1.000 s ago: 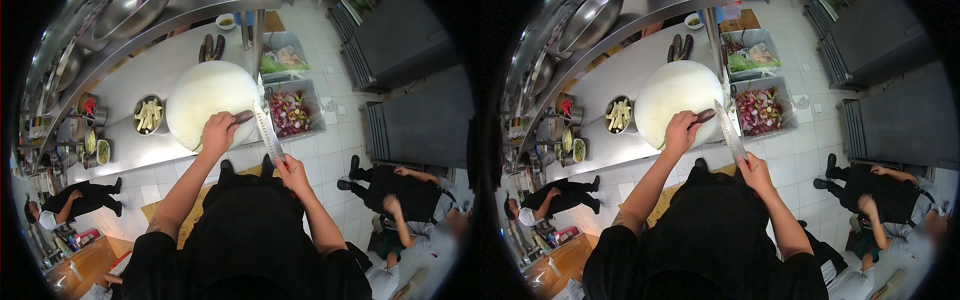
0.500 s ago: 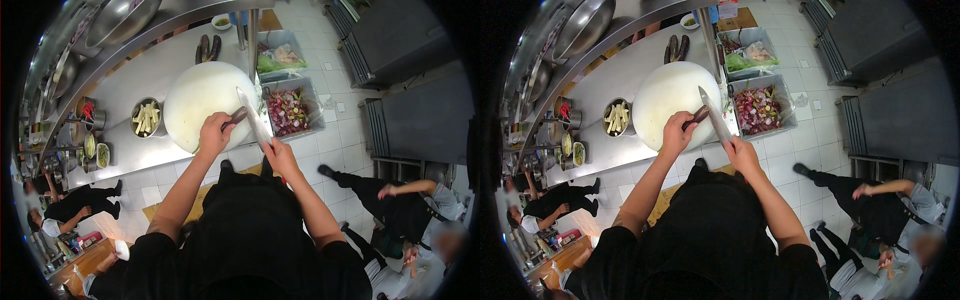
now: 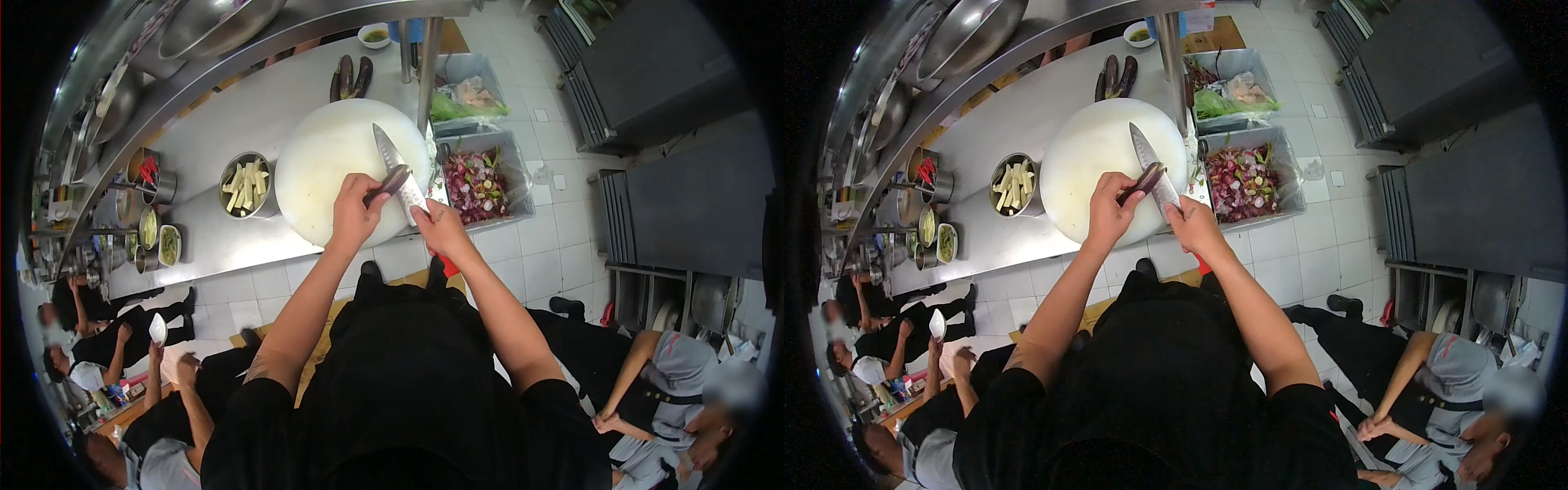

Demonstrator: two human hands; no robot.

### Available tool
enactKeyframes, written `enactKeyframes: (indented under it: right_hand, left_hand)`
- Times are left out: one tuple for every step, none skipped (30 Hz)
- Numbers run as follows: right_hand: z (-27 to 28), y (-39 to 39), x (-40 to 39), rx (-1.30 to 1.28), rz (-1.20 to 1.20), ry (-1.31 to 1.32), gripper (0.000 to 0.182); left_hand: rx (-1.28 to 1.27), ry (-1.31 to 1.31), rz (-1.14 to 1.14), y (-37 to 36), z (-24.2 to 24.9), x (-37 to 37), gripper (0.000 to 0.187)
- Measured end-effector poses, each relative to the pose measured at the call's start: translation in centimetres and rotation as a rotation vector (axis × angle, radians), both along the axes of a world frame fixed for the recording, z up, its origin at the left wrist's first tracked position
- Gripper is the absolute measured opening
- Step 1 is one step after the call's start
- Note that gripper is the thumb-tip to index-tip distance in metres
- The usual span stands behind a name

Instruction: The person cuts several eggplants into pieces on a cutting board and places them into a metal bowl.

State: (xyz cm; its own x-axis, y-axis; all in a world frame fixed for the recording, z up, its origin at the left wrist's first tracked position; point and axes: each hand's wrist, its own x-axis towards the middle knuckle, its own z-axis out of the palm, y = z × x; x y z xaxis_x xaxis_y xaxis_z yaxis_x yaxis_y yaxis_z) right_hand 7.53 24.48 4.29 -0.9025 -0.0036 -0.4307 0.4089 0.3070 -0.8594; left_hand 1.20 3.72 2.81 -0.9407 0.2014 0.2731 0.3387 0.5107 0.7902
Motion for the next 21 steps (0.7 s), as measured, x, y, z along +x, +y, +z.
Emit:
enactKeyframes:
  right_hand:
    - [0.1,0.0,-0.2,0.007,0.010,0.007,0.039]
    - [0.3,0.1,-0.8,0.015,0.020,0.013,0.039]
    - [0.4,0.2,-1.1,0.023,0.029,0.020,0.039]
    - [0.5,0.2,-1.2,0.033,0.025,0.019,0.038]
    - [0.6,0.1,-1.4,0.042,0.022,0.016,0.038]
    - [0.6,-0.2,-1.5,0.050,0.022,0.014,0.038]
    - [0.6,-0.6,-1.2,0.024,0.024,0.001,0.038]
    - [0.5,-0.9,-0.7,0.000,0.024,-0.012,0.037]
    - [0.3,-1.0,-0.2,-0.022,0.023,-0.025,0.037]
    - [-0.1,-1.2,0.4,-0.059,0.028,-0.065,0.036]
    - [-0.7,-1.5,1.1,-0.096,0.033,-0.104,0.036]
    - [-0.8,-1.6,1.3,-0.135,0.038,-0.144,0.035]
    - [-0.8,-1.5,1.3,-0.159,0.029,-0.143,0.035]
    - [-0.8,-1.1,1.2,-0.184,0.020,-0.141,0.035]
    - [-0.7,-0.7,1.1,-0.210,0.012,-0.139,0.035]
    - [-1.0,-0.3,0.6,-0.237,-0.029,-0.132,0.034]
    - [-1.8,0.4,-0.2,-0.255,-0.042,-0.129,0.034]
    - [-1.9,1.0,-0.9,-0.257,-0.034,-0.131,0.034]
    - [-2.0,1.4,-1.3,-0.256,-0.027,-0.131,0.035]
    - [-2.0,1.5,-1.1,-0.250,-0.029,-0.141,0.035]
    - [-1.3,1.3,-0.9,-0.246,-0.031,-0.150,0.035]
  left_hand:
    - [-0.071,0.044,0.006,-0.3,0.5,0.1,0.028]
    - [-0.142,0.088,0.012,-0.7,1.2,0.2,0.028]
    - [-0.212,0.133,0.016,-1.2,1.8,0.5,0.029]
    - [-0.182,0.073,0.012,-1.8,1.5,0.7,0.029]
    - [-0.153,0.013,0.009,-2.5,1.0,1.0,0.029]
    - [-0.124,-0.049,0.007,-3.1,1.0,1.2,0.029]
    - [-0.107,-0.056,0.019,-3.3,0.8,1.4,0.029]
    - [-0.088,-0.062,0.030,-3.4,0.5,1.6,0.028]
    - [-0.066,-0.070,0.039,-3.3,0.3,1.7,0.028]
    - [-0.047,-0.044,0.038,-3.3,-0.2,1.7,0.027]
    - [-0.027,-0.018,0.037,-3.4,-0.8,1.6,0.027]
    - [-0.009,0.008,0.035,-3.5,-0.9,1.5,0.026]
    - [0.011,-0.020,0.032,-3.3,-1.1,1.4,0.026]
    - [0.031,-0.048,0.029,-3.1,-1.3,1.2,0.026]
    - [0.050,-0.076,0.027,-2.8,-1.4,1.1,0.025]
    - [0.066,-0.080,0.019,-2.3,-1.3,0.7,0.025]
    - [0.082,-0.085,0.010,-1.4,-1.4,0.0,0.025]
    - [0.099,-0.090,-0.001,-0.9,-1.5,-0.4,0.025]
    - [0.103,-0.108,0.002,-0.7,-1.8,-0.7,0.024]
    - [0.107,-0.121,0.005,-0.5,-2.2,-1.2,0.024]
    - [0.109,-0.134,0.008,-0.4,-2.4,-1.5,0.024]
